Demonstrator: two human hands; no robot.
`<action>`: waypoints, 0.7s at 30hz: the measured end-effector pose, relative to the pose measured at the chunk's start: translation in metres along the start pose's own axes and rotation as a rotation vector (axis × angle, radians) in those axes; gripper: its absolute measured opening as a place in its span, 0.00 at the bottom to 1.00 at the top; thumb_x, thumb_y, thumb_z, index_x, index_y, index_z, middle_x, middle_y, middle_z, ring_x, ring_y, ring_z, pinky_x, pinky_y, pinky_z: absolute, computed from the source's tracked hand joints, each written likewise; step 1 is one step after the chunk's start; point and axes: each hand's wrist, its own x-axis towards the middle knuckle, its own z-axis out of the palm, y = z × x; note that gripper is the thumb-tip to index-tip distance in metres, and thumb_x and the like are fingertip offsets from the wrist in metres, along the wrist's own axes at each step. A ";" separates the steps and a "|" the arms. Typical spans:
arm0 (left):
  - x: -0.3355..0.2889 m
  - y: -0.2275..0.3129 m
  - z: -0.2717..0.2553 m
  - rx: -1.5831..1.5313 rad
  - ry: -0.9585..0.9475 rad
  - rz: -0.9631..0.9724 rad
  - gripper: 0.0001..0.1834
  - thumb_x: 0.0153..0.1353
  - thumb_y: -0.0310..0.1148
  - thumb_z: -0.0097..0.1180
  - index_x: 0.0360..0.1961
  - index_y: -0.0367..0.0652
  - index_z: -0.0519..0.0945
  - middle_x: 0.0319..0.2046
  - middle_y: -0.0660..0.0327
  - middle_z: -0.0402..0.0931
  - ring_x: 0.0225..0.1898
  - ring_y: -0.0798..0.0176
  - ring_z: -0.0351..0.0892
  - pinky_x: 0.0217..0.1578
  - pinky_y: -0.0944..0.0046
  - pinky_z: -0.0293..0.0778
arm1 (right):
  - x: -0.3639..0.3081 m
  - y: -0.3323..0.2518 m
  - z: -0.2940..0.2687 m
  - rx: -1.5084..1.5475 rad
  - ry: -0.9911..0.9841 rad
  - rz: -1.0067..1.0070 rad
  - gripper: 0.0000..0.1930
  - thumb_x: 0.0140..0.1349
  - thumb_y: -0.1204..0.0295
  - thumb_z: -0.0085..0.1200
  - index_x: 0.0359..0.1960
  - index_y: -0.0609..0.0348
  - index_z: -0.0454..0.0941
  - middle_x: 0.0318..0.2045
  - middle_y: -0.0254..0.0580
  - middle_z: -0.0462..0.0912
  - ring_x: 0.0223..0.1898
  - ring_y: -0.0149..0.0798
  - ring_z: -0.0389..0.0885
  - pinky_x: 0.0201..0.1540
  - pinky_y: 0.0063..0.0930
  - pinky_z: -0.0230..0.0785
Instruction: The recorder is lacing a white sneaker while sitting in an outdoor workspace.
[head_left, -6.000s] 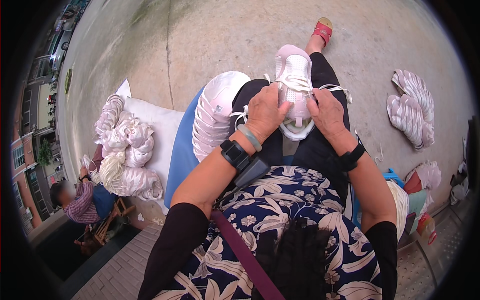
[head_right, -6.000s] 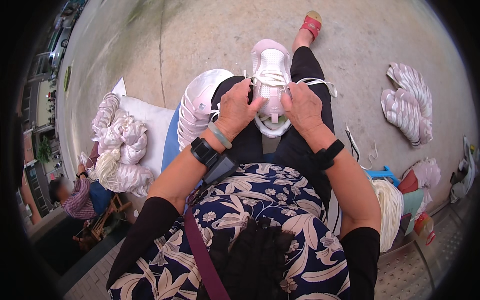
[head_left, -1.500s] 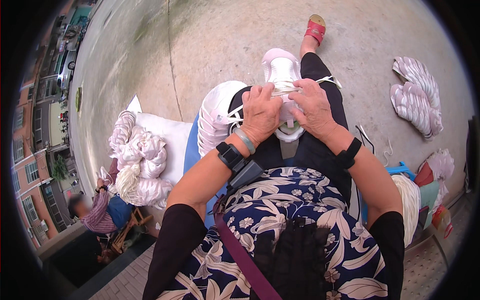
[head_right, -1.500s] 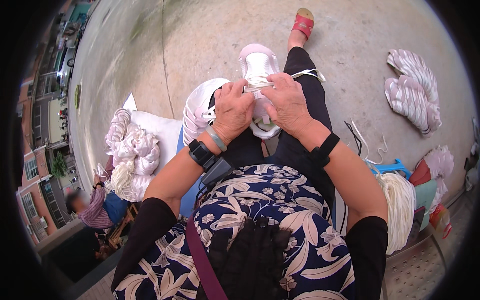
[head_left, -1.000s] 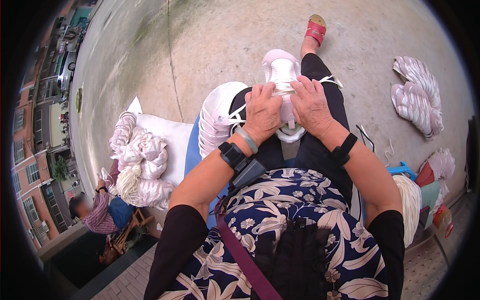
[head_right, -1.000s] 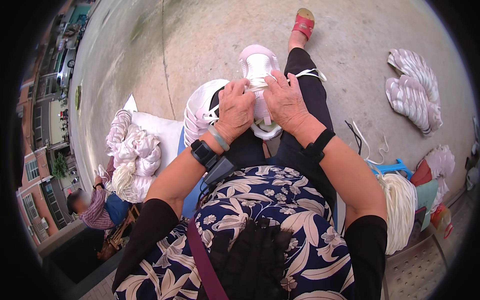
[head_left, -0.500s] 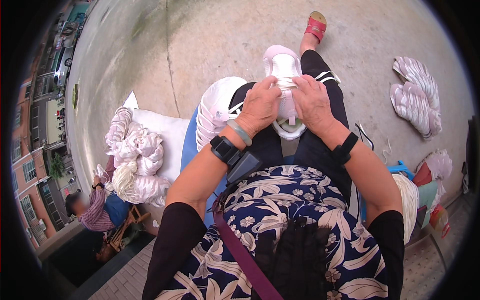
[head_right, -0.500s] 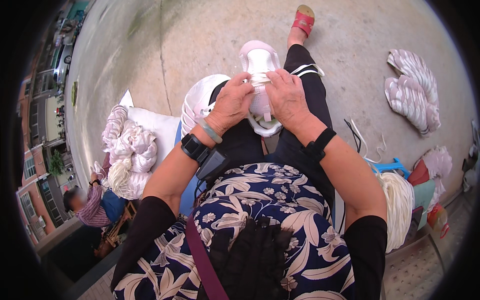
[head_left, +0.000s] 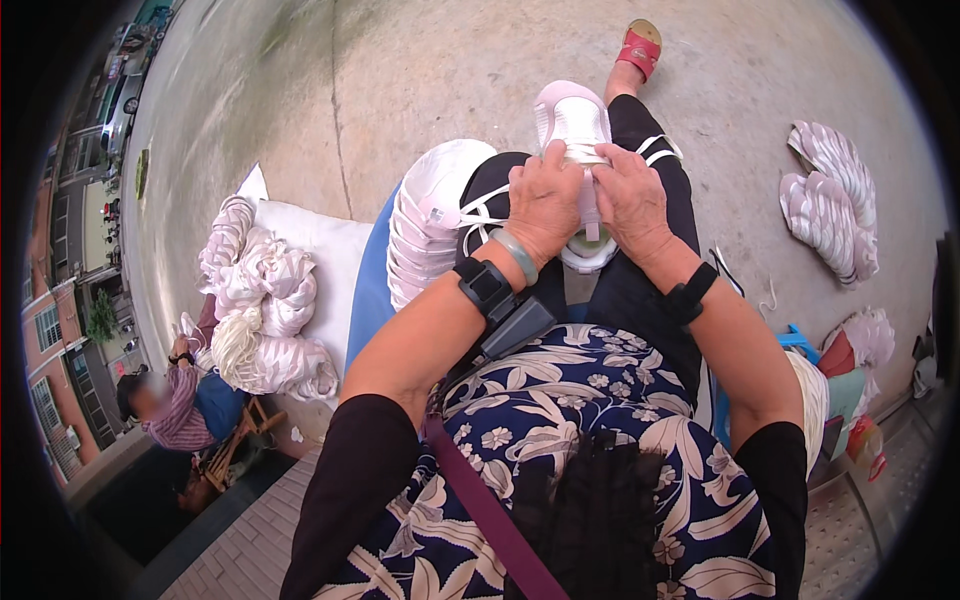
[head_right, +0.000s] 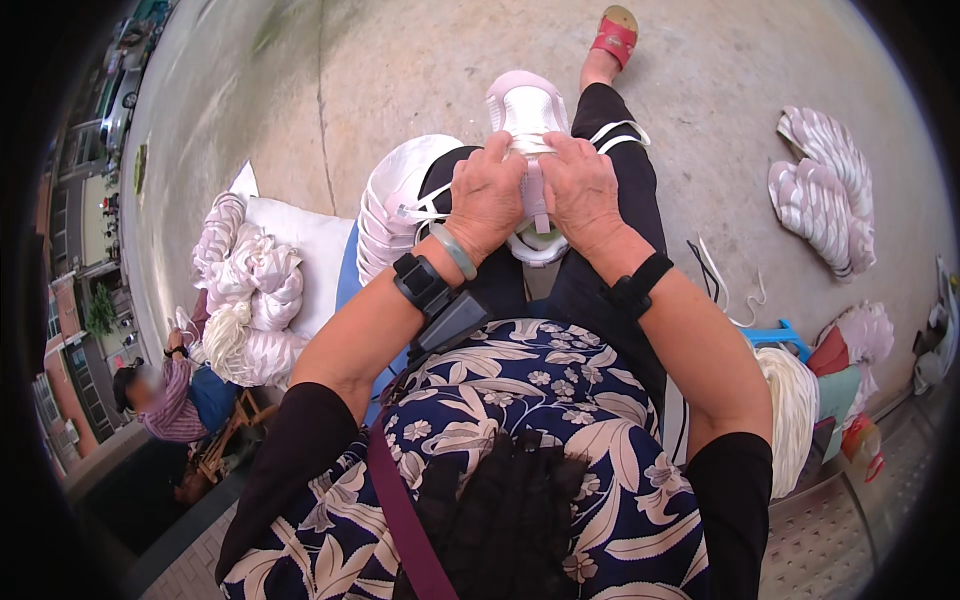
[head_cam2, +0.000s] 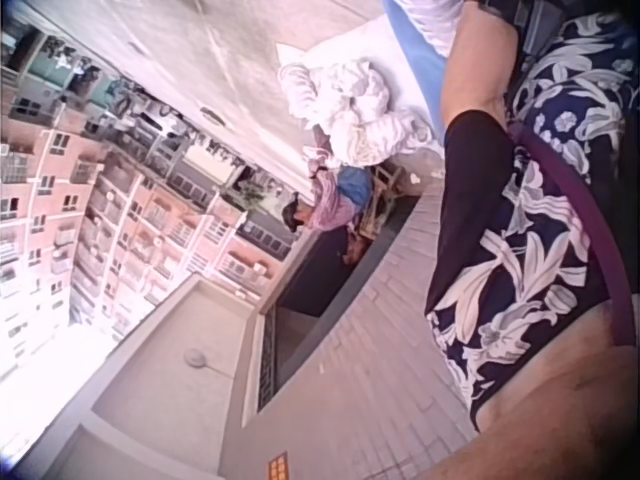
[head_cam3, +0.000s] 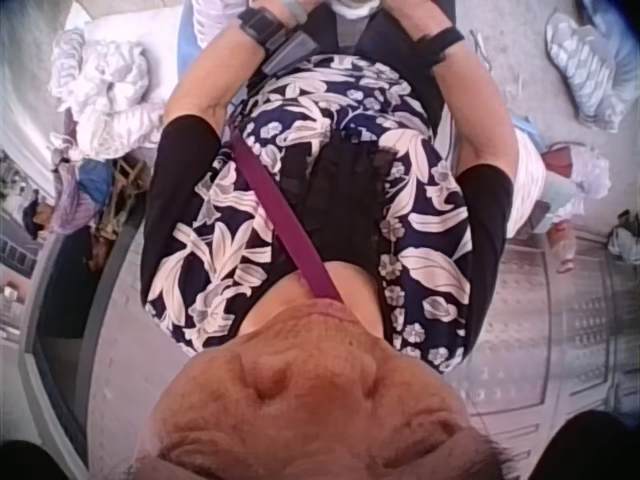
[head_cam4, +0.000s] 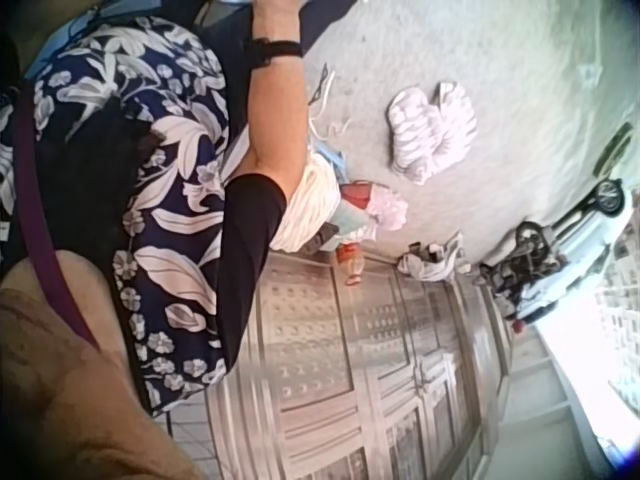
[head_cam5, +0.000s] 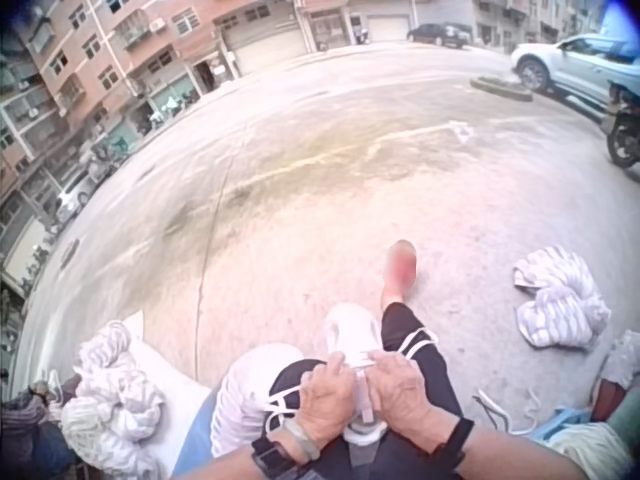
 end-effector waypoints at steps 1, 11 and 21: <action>-0.001 -0.001 0.001 0.003 0.001 0.034 0.05 0.44 0.27 0.51 0.25 0.42 0.75 0.40 0.54 0.70 0.33 0.52 0.73 0.31 0.56 0.65 | 0.000 0.000 0.001 0.017 0.011 0.011 0.09 0.45 0.77 0.51 0.31 0.59 0.73 0.44 0.41 0.73 0.44 0.43 0.71 0.42 0.35 0.63; 0.007 -0.002 0.008 0.014 0.018 0.033 0.05 0.43 0.29 0.53 0.25 0.46 0.76 0.30 0.57 0.66 0.32 0.52 0.70 0.31 0.55 0.62 | 0.003 0.000 0.006 0.011 -0.003 0.047 0.05 0.47 0.76 0.52 0.27 0.59 0.73 0.42 0.40 0.73 0.44 0.43 0.71 0.42 0.35 0.63; 0.000 0.001 0.005 -0.014 0.000 0.013 0.05 0.44 0.29 0.53 0.26 0.44 0.76 0.32 0.56 0.67 0.34 0.51 0.70 0.33 0.55 0.63 | 0.001 0.004 0.007 0.073 -0.082 0.070 0.06 0.50 0.74 0.48 0.31 0.59 0.70 0.44 0.44 0.69 0.48 0.46 0.67 0.46 0.40 0.58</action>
